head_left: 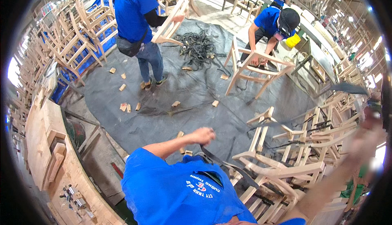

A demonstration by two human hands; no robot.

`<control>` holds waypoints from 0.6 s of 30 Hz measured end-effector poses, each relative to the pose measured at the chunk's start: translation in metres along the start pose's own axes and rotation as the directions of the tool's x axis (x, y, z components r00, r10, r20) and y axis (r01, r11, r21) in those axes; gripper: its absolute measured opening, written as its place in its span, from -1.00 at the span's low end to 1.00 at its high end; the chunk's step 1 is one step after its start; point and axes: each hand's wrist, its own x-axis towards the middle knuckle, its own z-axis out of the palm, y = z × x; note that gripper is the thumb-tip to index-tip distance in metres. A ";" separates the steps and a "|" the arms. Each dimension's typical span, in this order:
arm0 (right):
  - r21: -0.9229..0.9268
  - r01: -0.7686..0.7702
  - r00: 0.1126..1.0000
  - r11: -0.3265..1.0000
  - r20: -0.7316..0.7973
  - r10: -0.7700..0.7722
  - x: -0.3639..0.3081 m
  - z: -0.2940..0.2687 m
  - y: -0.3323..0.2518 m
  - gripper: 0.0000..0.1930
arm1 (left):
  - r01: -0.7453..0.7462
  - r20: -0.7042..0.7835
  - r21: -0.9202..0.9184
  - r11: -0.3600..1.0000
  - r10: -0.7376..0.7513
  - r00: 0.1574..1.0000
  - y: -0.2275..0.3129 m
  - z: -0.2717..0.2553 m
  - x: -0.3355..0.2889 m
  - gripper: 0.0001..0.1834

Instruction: The person assembles wooden chair frames by hand in a factory setting. They pick up chair frames, wrap black straps around the legs to secure them, and use a metal buckle to tighten the straps. The person handles multiple chair frames sequentially, moving them from a pile to a finished position.

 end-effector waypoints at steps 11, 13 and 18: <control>-0.540 -0.840 -0.049 0.045 0.158 0.986 -0.474 0.108 0.317 -0.71 | 0.397 -0.226 0.688 0.608 -0.341 0.913 -0.063 -0.006 -0.087 -0.60; -0.759 -0.647 0.023 0.068 0.070 0.997 -0.541 0.061 0.321 -0.61 | 0.394 -0.120 0.654 0.646 -0.425 0.897 -0.080 -0.014 -0.076 -0.64; -0.618 -0.763 -0.228 -0.189 -0.016 0.973 -0.510 0.077 0.348 -0.71 | 0.443 0.011 0.402 0.802 -0.487 0.873 -0.122 -0.080 -0.026 -0.64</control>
